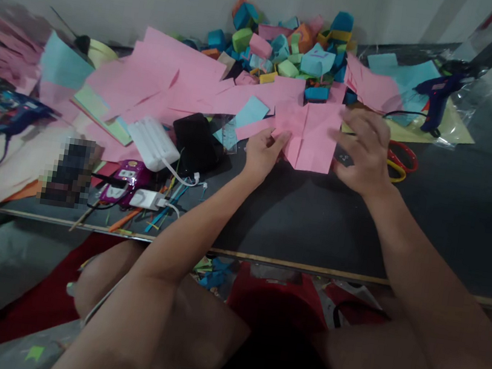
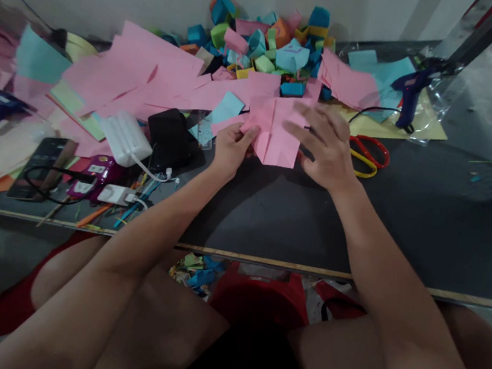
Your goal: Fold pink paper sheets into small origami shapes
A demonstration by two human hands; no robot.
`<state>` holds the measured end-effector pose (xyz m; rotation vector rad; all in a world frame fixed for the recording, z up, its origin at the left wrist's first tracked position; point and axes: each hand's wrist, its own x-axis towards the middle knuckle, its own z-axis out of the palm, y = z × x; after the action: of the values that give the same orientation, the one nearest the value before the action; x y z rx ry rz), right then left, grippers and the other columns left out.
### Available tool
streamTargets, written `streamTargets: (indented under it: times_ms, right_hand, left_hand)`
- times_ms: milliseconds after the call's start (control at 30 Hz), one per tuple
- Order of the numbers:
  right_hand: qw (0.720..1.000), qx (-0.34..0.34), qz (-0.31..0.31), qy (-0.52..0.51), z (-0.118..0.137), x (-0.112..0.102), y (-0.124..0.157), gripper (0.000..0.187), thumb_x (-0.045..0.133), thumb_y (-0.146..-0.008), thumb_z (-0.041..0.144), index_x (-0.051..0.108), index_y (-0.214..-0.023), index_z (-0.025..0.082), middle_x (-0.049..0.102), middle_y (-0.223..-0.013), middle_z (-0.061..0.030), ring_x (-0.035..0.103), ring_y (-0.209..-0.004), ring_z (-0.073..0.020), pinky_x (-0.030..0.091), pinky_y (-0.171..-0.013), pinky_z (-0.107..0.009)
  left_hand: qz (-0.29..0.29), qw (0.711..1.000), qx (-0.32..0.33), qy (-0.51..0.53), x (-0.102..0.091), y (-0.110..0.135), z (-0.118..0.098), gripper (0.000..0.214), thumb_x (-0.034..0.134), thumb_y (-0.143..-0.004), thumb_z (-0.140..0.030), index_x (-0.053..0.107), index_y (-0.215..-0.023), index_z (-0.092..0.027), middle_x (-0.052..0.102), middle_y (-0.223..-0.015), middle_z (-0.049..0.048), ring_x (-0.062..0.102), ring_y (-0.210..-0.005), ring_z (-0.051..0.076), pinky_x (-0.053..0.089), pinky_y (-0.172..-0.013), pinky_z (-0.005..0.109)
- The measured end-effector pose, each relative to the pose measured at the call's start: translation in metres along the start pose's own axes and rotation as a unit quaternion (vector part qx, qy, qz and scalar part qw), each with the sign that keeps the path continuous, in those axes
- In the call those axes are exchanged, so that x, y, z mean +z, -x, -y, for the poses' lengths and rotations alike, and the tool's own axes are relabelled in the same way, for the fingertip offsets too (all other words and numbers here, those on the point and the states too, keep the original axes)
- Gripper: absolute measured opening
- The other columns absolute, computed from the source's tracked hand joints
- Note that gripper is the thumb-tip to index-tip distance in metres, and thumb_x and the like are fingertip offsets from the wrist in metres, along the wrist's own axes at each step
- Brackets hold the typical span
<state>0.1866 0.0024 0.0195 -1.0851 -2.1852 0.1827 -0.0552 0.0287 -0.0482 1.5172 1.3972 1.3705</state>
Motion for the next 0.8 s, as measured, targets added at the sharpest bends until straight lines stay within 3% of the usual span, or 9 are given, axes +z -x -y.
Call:
streamTargets:
  times_ms: [33, 133, 233, 300, 367, 433, 500, 633, 800]
  right_hand:
    - [0.999, -0.035, 0.019, 0.006, 0.003, 0.000, 0.000, 0.022, 0.065, -0.092, 0.032, 0.076, -0.108, 0.041, 0.066, -0.144, 0.0019, 0.044, -0.148, -0.0352, 0.025, -0.123, -0.062]
    - [0.990, -0.106, 0.096, -0.008, 0.006, 0.004, -0.002, 0.026, 0.061, -0.090, 0.020, 0.080, -0.085, 0.037, 0.079, -0.117, 0.0028, 0.059, -0.136, -0.0331, 0.018, -0.125, -0.065]
    - [0.972, -0.073, 0.214, -0.062, -0.002, 0.009, -0.004, 0.031, 0.063, -0.078, 0.009, 0.082, -0.081, 0.034, 0.083, -0.097, 0.0033, 0.074, -0.110, -0.0285, 0.038, -0.117, -0.057]
    - [0.962, -0.005, 0.250, -0.106, -0.008, 0.008, -0.004, 0.035, 0.066, -0.072, 0.006, 0.083, -0.081, 0.035, 0.083, -0.095, 0.0042, 0.076, -0.101, -0.0261, 0.049, -0.106, -0.048]
    - [0.955, 0.045, 0.253, -0.145, -0.012, 0.005, -0.003, 0.029, 0.071, -0.073, 0.012, 0.084, -0.082, 0.037, 0.083, -0.097, 0.0039, 0.076, -0.102, -0.0257, 0.052, -0.102, -0.044]
    - [0.949, 0.065, 0.258, -0.166, -0.013, 0.002, -0.002, 0.017, 0.076, -0.077, 0.023, 0.084, -0.083, 0.036, 0.083, -0.097, 0.0026, 0.075, -0.101, -0.0256, 0.053, -0.100, -0.043]
    - [0.949, 0.089, 0.254, -0.162, -0.012, 0.001, -0.002, 0.009, 0.076, -0.080, 0.031, 0.084, -0.082, 0.035, 0.083, -0.095, 0.0009, 0.075, -0.096, -0.0252, 0.054, -0.096, -0.042]
    - [0.962, 0.163, 0.181, -0.121, -0.008, 0.012, -0.001, 0.011, 0.075, -0.081, 0.033, 0.084, -0.087, 0.030, 0.081, -0.085, -0.0017, 0.073, -0.079, -0.0228, 0.055, -0.085, -0.042]
    - [0.959, 0.227, 0.109, -0.131, -0.003, 0.026, 0.000, 0.031, 0.085, -0.068, 0.027, 0.079, -0.099, 0.023, 0.078, -0.082, -0.0039, 0.072, -0.076, -0.0232, 0.057, -0.079, -0.041]
  left_hand:
    - [0.011, 1.000, -0.002, -0.006, -0.001, 0.000, 0.000, 0.039, 0.061, -0.096, -0.058, 0.064, -0.086, -0.021, 0.056, -0.058, -0.0028, 0.049, -0.049, 0.009, 0.039, -0.049, 0.024]
    - [0.056, 0.997, -0.004, -0.050, -0.004, 0.001, -0.001, 0.029, 0.061, -0.097, -0.045, 0.064, -0.083, -0.020, 0.058, -0.056, -0.0026, 0.052, -0.047, 0.009, 0.041, -0.049, 0.024]
    - [0.071, 0.986, 0.054, -0.140, -0.007, 0.005, -0.009, 0.015, 0.072, -0.088, -0.030, 0.068, -0.099, -0.019, 0.073, -0.078, 0.0025, 0.066, -0.066, 0.014, 0.054, -0.065, 0.027]
    - [0.081, 0.967, 0.145, -0.193, -0.011, 0.008, -0.016, 0.037, 0.080, -0.080, -0.025, 0.068, -0.115, -0.020, 0.075, -0.116, 0.0093, 0.071, -0.100, 0.020, 0.057, -0.089, 0.034]
    - [0.151, 0.937, 0.222, -0.222, -0.014, 0.008, -0.022, 0.032, 0.081, -0.080, -0.025, 0.073, -0.111, -0.021, 0.071, -0.130, 0.0103, 0.067, -0.120, 0.025, 0.053, -0.103, 0.040]
    - [0.248, 0.906, 0.262, -0.224, -0.016, 0.007, -0.025, 0.013, 0.074, -0.088, -0.025, 0.077, -0.100, -0.022, 0.076, -0.122, 0.0081, 0.069, -0.118, 0.023, 0.053, -0.104, 0.040]
    - [0.312, 0.884, 0.277, -0.212, -0.018, 0.006, -0.025, 0.010, 0.069, -0.092, -0.025, 0.078, -0.094, -0.022, 0.080, -0.112, 0.0063, 0.073, -0.110, 0.021, 0.054, -0.101, 0.039]
    - [0.332, 0.874, 0.284, -0.213, -0.018, 0.006, -0.026, 0.011, 0.069, -0.092, -0.027, 0.080, -0.093, -0.025, 0.082, -0.111, 0.0040, 0.075, -0.108, 0.019, 0.054, -0.098, 0.038]
    - [0.331, 0.870, 0.291, -0.222, -0.017, 0.010, -0.031, 0.012, 0.069, -0.092, -0.028, 0.080, -0.094, -0.026, 0.082, -0.110, 0.0031, 0.075, -0.105, 0.020, 0.053, -0.095, 0.037]
